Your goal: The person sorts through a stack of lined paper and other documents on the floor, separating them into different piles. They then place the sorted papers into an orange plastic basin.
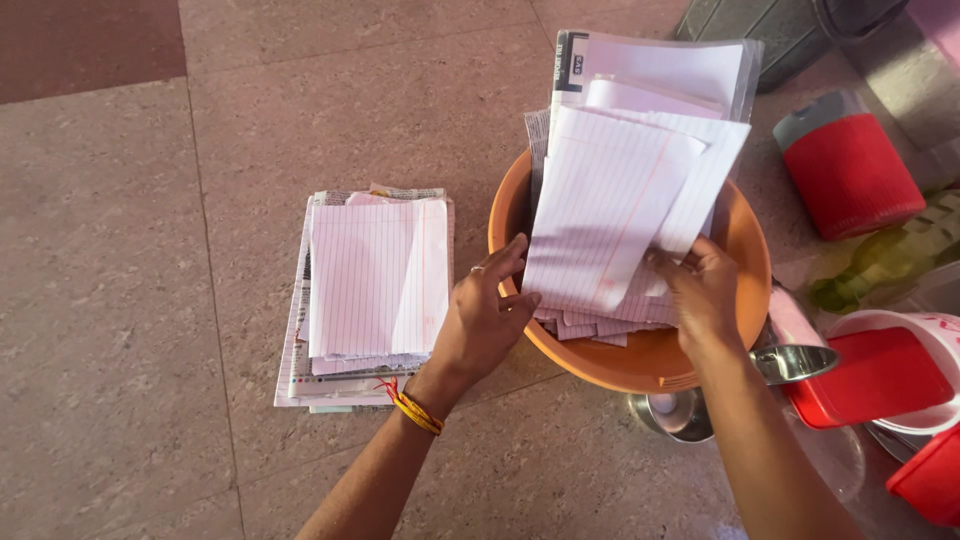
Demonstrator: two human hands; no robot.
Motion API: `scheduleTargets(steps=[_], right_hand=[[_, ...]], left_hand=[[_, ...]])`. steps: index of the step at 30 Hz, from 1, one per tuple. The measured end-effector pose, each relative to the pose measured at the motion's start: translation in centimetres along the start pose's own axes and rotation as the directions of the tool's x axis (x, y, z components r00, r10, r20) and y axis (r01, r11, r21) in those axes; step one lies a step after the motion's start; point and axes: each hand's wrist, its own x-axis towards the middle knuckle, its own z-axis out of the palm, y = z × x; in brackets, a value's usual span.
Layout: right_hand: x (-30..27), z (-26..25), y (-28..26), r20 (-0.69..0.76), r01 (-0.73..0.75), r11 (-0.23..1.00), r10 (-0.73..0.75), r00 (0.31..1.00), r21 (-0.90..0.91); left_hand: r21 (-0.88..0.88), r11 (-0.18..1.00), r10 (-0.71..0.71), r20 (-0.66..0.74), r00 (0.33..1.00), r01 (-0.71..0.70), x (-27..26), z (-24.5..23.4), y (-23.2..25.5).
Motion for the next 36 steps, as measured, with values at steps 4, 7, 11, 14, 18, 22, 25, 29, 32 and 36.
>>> scheduleTargets(steps=[4, 7, 11, 14, 18, 22, 25, 29, 32, 36], right_hand=[[0.5, -0.5, 0.9, -0.02, -0.014, 0.997, 0.012, 1.0, -0.077], [0.8, -0.1, 1.7, -0.004, -0.077, 0.994, 0.077, 0.997, -0.071], [0.8, 0.4, 2.6, 0.002, -0.14, 0.986, 0.14, 0.99, -0.087], [0.6, 0.5, 3.0, 0.006, -0.159, 0.982, 0.16, 0.987, -0.104], [0.8, 0.0, 3.5, -0.02, -0.144, 0.953, 0.143, 0.989, -0.267], [0.8, -0.8, 4.3, -0.085, -0.138, 0.942, 0.117, 0.989, -0.305], [1.1, -1.0, 4.6, -0.06, -0.043, 0.976, 0.031, 0.998, -0.213], [0.7, -0.1, 3.1, -0.093, 0.073, 0.933, -0.112, 0.989, -0.353], [-0.7, 1.5, 1.0, -0.081, 0.209, 0.845, -0.283, 0.956, -0.492], [-3.5, 4.8, -1.5, 0.005, 0.384, 0.739, -0.457, 0.889, -0.553]], left_hand=[[0.161, 0.986, 0.037, 0.021, 0.999, -0.04, -0.1, 0.4, -1.7], [0.074, 0.996, -0.055, 0.049, 0.997, 0.051, 0.2, 0.7, -1.8], [0.032, 0.981, -0.192, 0.11, 0.975, 0.19, 1.1, 1.2, -0.9], [0.066, 0.966, -0.258, 0.142, 0.956, 0.251, 1.5, 1.7, -0.8], [0.04, 0.985, -0.171, 0.143, 0.975, 0.167, 1.8, 2.4, -1.4], [-0.002, 0.942, -0.332, 0.131, 0.934, 0.335, 1.0, 0.7, -2.1], [-0.067, 0.961, -0.27, -0.018, 0.963, 0.269, 0.6, -2.3, -3.6], [0.034, 0.969, -0.232, -0.203, 0.951, 0.244, 0.1, -6.0, -5.4], [0.006, 0.966, -0.246, -0.288, 0.926, 0.258, -0.8, -8.6, -6.3], [-0.017, 0.952, -0.29, -0.355, 0.888, 0.305, -1.9, -11.4, -6.6]])
